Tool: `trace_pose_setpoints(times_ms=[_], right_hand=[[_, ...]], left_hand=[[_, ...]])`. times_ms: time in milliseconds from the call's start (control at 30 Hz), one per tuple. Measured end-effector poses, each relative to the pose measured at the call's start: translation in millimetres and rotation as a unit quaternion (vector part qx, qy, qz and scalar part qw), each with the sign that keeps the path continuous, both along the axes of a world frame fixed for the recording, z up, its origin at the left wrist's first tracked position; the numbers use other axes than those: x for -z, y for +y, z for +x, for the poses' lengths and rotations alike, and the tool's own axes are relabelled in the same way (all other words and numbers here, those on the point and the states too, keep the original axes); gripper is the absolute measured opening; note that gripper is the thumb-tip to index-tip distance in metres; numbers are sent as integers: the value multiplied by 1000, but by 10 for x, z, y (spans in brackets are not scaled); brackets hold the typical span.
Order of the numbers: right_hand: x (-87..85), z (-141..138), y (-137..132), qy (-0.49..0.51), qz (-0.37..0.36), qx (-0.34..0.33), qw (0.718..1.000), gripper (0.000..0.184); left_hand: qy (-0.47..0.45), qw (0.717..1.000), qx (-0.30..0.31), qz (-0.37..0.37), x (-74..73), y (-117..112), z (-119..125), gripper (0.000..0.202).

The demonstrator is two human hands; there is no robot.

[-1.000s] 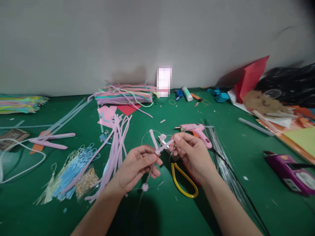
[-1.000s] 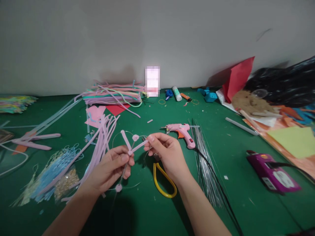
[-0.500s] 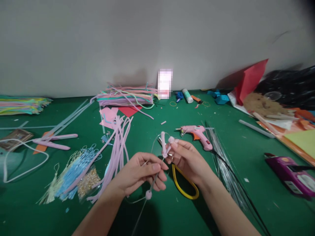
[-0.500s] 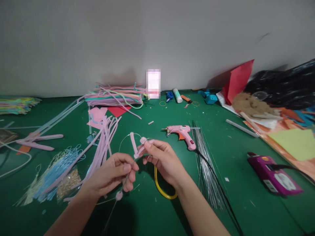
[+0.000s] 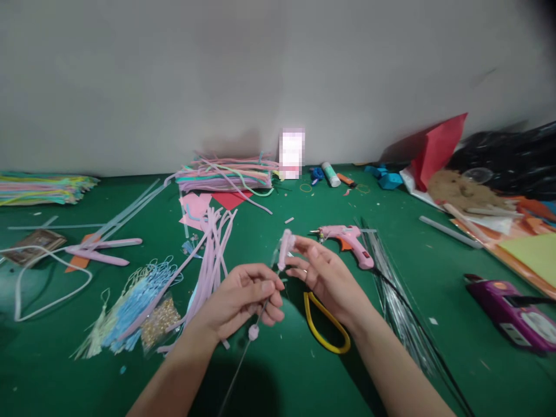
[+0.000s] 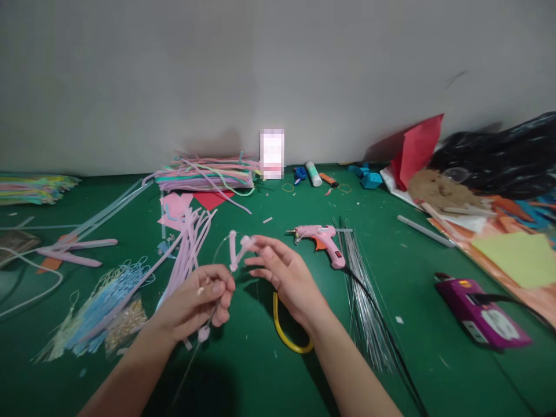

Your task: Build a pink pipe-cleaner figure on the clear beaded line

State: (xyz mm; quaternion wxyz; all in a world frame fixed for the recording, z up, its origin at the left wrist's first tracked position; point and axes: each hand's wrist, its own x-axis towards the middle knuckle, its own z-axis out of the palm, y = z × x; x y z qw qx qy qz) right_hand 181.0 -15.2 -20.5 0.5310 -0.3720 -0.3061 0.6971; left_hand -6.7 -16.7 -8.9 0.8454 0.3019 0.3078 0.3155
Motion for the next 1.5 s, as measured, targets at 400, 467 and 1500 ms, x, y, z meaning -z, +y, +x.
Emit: trace_pose_setpoints(times_ms=[400, 467, 1500], right_hand=[[-132, -199, -177, -167, 14, -58, 984, 55], [-107, -253, -167, -174, -1, -44, 984, 51], [166, 139, -224, -758, 146, 25, 635, 30]], left_hand=[[295, 911, -251, 141, -67, 69, 85, 24], [330, 897, -244, 162, -67, 50, 97, 25], [625, 665, 9, 409, 168, 34, -257, 32]])
